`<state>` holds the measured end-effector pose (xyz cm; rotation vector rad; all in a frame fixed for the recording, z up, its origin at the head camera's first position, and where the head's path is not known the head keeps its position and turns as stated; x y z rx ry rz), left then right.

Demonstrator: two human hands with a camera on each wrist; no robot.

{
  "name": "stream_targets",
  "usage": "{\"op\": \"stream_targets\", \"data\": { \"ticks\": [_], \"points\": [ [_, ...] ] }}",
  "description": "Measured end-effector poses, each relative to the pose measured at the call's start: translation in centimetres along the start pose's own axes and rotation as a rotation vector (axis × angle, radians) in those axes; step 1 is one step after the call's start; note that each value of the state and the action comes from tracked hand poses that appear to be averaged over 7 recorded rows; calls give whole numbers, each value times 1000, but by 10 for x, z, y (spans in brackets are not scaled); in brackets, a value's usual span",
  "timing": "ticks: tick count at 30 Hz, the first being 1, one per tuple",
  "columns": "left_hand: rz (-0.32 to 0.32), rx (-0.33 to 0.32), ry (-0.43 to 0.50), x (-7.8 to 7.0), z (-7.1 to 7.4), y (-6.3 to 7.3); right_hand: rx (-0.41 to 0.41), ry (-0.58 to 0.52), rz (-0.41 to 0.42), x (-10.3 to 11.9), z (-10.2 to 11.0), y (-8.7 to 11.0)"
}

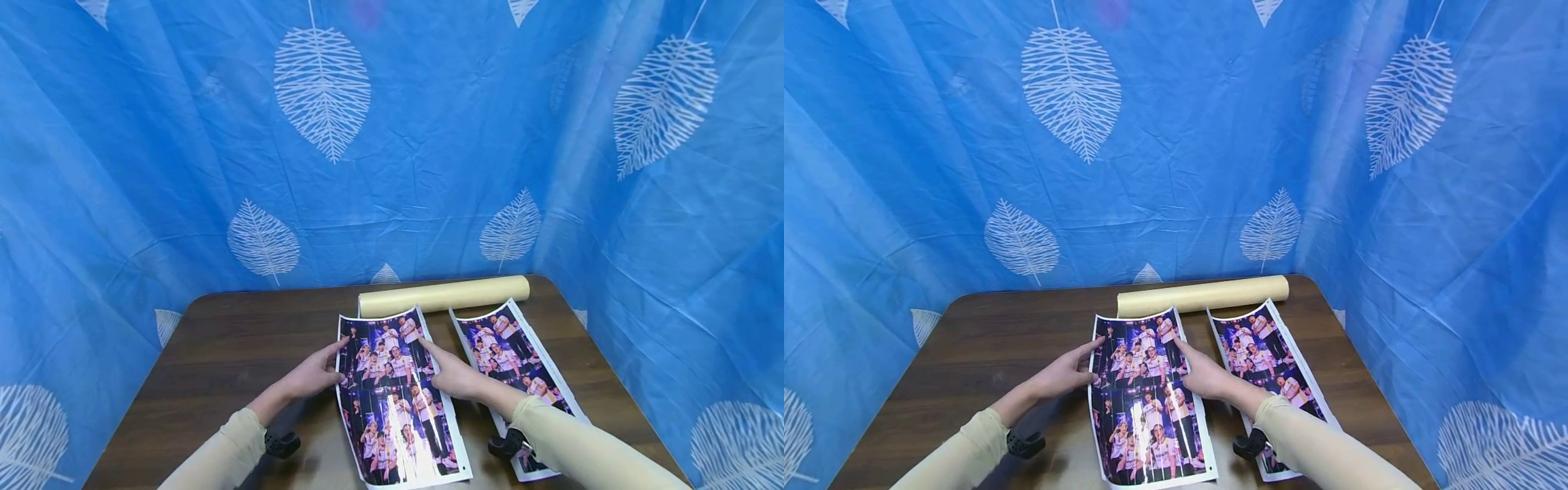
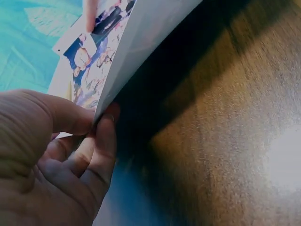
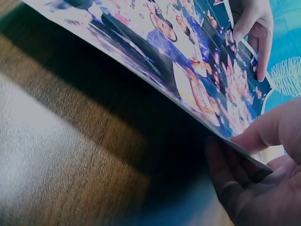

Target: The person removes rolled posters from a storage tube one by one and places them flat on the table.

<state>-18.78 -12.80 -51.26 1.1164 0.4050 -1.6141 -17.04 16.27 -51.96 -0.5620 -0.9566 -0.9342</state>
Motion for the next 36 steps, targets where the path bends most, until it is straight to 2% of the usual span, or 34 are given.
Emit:
{"op": "stream_targets", "data": {
  "ticks": [4, 8, 13, 18, 23, 28, 32, 36],
  "points": [
    [-20, -31, -136, 2, -7, -7, 38, 110, -32, -3, -1, 1],
    [2, -49, -247, 2, -10, -10, 71, 184, -43, -4, -2, 0],
    [71, -37, -358, 2, -8, -10, 110, 293, -46, -3, -1, -4],
    [124, -8, -478, 1, -3, -11, 170, 462, -78, 2, 0, -9],
    [122, 8, -591, -1, 1, -13, 259, 606, -151, 8, 3, -14],
    [123, 7, -644, -3, 2, -14, 336, 781, -214, 10, 5, -19],
    [119, -28, -692, -5, 4, -14, 333, 975, -177, 15, 6, -24],
    [88, -47, -746, -5, 6, -16, 305, 1145, -81, 19, 5, -28]
  ]
}}
Point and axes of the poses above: each hand's wrist, its own y-axis away from the middle knuckle, its own z-axis out of the back of the hand, x = y × z, the point moved 4 cm from there along -y, towards the middle knuckle, and after that the axes turned 8 degrees about z, right-handed, at the moved point
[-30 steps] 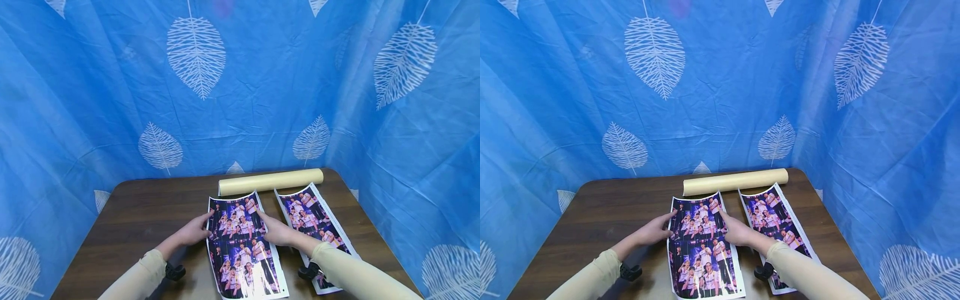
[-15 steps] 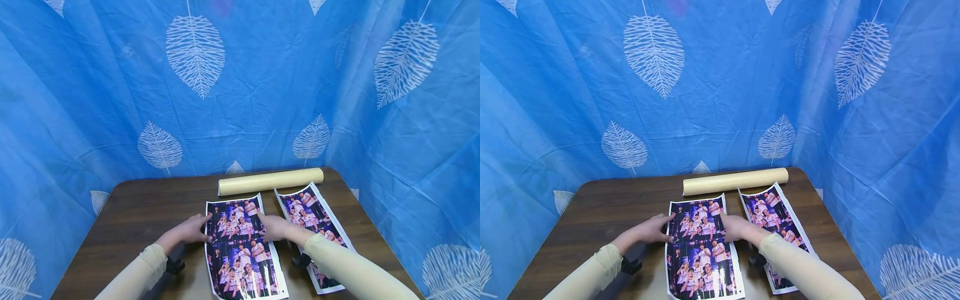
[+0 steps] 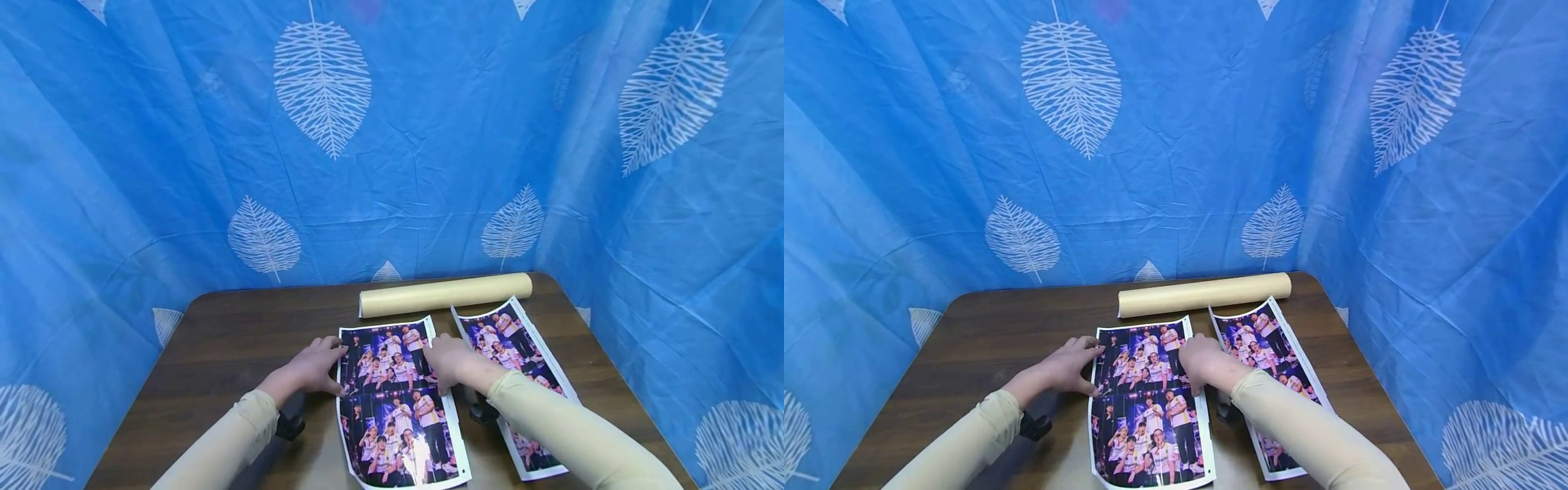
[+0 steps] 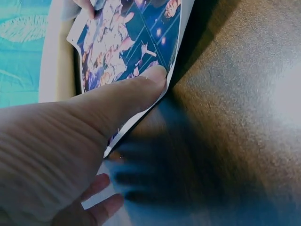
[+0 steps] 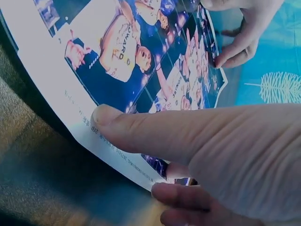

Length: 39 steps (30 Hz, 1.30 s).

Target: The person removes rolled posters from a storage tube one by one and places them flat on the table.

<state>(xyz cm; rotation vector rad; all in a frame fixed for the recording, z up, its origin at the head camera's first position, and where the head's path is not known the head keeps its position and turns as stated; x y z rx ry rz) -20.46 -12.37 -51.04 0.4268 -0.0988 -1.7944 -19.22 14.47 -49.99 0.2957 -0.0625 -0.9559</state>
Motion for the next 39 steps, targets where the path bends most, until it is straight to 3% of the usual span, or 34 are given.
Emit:
{"op": "stream_targets", "data": {
  "ticks": [3, 6, 11, 21, 39],
  "points": [
    [-3, 3, 8, 2, 0, -2, -19, 62, 34, 0, 2, -2],
    [7, 9, 45, 6, -1, -3, -3, 16, 45, -2, 1, -5],
    [26, 31, 65, 10, 0, -3, 51, -87, 35, -8, -1, -11],
    [22, 45, 76, 8, -1, -2, 179, -51, 7, -14, 0, -22],
    [-34, 31, 29, 7, -1, -1, 159, -86, -8, -17, 0, -23]
  ]
}}
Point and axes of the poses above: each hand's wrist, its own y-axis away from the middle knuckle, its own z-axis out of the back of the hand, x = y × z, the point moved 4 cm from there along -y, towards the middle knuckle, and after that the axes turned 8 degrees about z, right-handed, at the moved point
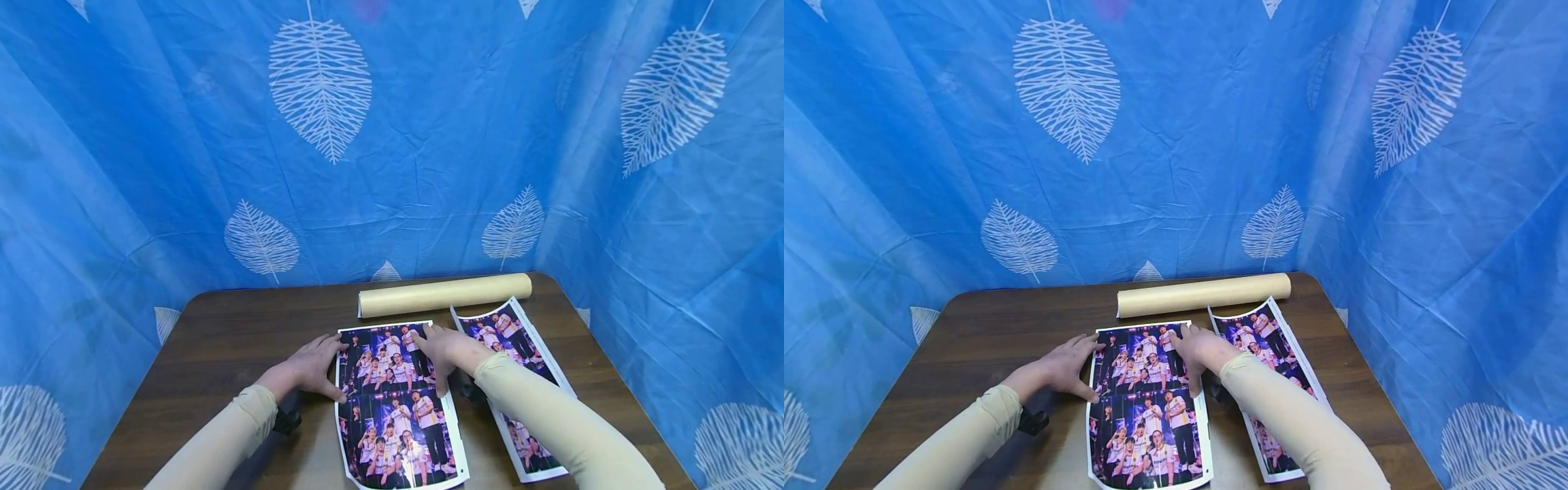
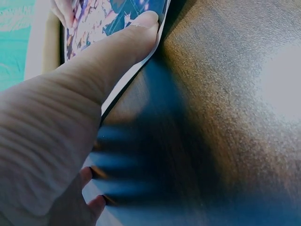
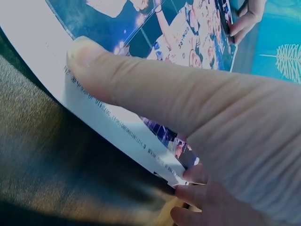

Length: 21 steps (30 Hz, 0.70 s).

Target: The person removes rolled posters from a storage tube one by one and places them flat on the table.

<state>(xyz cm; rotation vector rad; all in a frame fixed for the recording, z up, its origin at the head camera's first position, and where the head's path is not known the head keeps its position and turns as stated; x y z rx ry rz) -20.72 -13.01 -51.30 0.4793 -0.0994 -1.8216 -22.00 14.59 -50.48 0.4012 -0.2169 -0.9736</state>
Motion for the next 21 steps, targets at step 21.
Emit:
{"op": "stream_targets", "data": {
  "ticks": [21],
  "points": [
    [16, 5, -19, 1, -1, 1, -17, -24, 15, 1, -1, -1]
  ]
}}
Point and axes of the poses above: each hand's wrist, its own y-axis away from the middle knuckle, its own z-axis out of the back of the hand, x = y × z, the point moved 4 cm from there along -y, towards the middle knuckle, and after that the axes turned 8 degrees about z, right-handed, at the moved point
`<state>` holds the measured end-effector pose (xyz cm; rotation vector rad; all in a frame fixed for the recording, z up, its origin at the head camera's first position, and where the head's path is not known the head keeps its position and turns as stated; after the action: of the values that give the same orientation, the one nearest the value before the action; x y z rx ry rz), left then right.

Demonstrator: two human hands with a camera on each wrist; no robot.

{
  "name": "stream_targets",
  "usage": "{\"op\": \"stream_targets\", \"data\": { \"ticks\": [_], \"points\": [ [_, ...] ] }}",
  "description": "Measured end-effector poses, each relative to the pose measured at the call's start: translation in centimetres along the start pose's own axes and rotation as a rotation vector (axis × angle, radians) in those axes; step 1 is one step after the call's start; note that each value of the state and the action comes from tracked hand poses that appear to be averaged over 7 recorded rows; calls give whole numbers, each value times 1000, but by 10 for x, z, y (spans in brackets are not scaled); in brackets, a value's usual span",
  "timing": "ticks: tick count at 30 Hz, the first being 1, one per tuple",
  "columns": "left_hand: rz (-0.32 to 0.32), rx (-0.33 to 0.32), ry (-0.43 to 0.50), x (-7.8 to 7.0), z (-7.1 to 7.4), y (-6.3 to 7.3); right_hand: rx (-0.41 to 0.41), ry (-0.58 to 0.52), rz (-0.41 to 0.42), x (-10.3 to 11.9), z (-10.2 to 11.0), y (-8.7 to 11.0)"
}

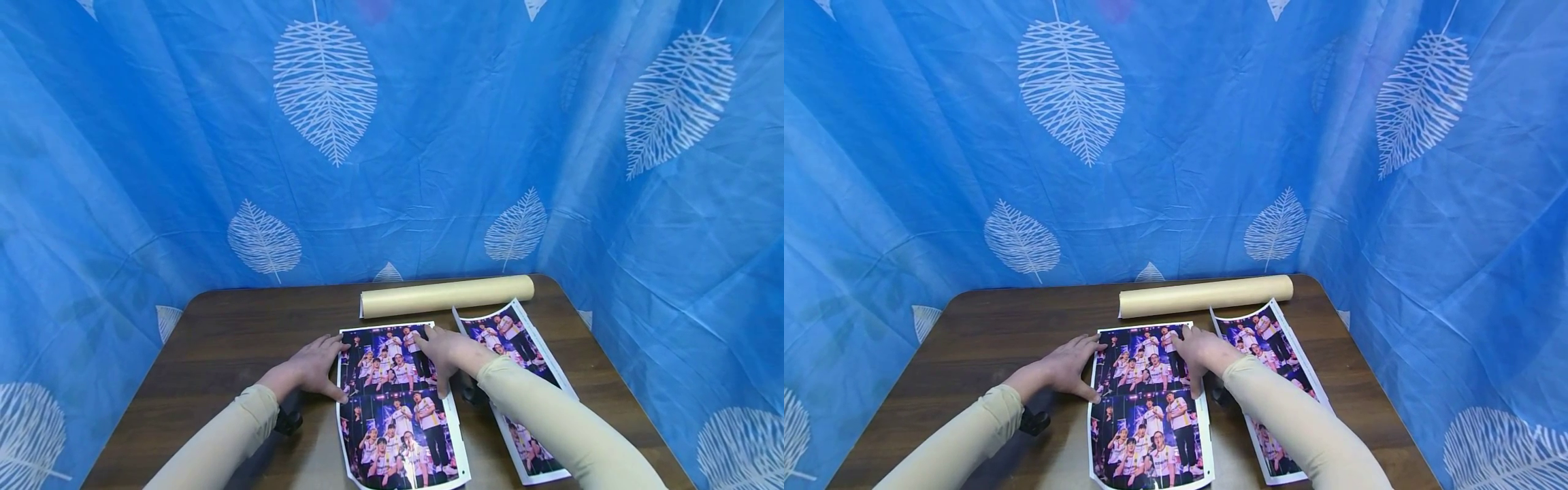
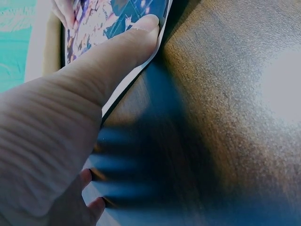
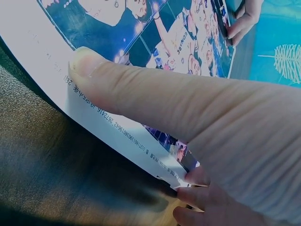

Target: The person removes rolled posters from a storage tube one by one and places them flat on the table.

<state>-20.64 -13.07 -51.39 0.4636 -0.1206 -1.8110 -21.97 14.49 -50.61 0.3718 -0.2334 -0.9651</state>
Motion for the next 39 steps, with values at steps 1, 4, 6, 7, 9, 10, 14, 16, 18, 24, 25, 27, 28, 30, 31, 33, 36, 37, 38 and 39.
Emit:
{"op": "stream_targets", "data": {
  "ticks": [1, 4, 6, 7, 9, 10, 14, 16, 18, 24, 25, 27, 28, 30, 31, 33, 36, 37, 38, 39],
  "points": [
    [-2, -1, 1, -1, 0, 0, -4, -2, 1, 0, 0, 0],
    [-6, 0, -3, -2, 1, 0, -7, -3, -1, -1, -1, 0],
    [-9, 0, 1, -3, 1, 0, -10, -6, 0, -1, -1, 0],
    [-8, 0, 1, -3, 1, 0, -11, -7, 1, -1, -1, 1],
    [-10, 0, 3, -3, 0, 0, -15, -7, 6, 0, -2, 1],
    [-10, -1, 5, -3, 0, -1, -18, -8, 10, 0, -2, 2],
    [-11, -1, 8, -2, 0, -1, -32, -12, 27, 0, -4, 4],
    [-9, 2, 13, -2, -1, -1, -40, -22, 36, 1, -5, 6],
    [-21, 0, 14, -3, -3, -1, -50, -37, 49, 3, -7, 10],
    [-72, -51, -29, -12, -6, 8, -123, -49, 128, 13, -16, 24],
    [-93, -63, -43, -14, -7, 11, -147, -42, 150, 16, -17, 27],
    [-145, -84, -85, -18, -9, 17, -202, -13, 208, 23, -19, 35],
    [-174, -97, -103, -21, -10, 20, -228, -3, 230, 26, -22, 39],
    [-231, -112, -139, -26, -13, 27, -263, 28, 265, 31, -27, 45],
    [-252, -115, -154, -28, -15, 30, -264, 34, 277, 33, -31, 48],
    [-272, -110, -169, -31, -18, 37, -244, 34, 287, 36, -38, 53],
    [-272, -72, -176, -34, -22, 46, -179, 5, 287, 36, -44, 59],
    [-265, -54, -176, -34, -24, 49, -155, -4, 285, 35, -45, 61],
    [-256, -33, -179, -34, -26, 52, -135, -11, 285, 35, -45, 62],
    [-259, -15, -193, -34, -28, 55, -117, -15, 282, 35, -45, 63]
  ]
}}
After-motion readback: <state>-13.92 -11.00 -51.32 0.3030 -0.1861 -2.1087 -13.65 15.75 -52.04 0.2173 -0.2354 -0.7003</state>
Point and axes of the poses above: each hand's wrist, its own y-axis away from the middle knuckle, its own z-axis out of the back of the hand, x = y × z, the point moved 4 cm from there along -y, towards the middle knuckle, and after that the axes turned 8 degrees about z, right-handed, at the moved point
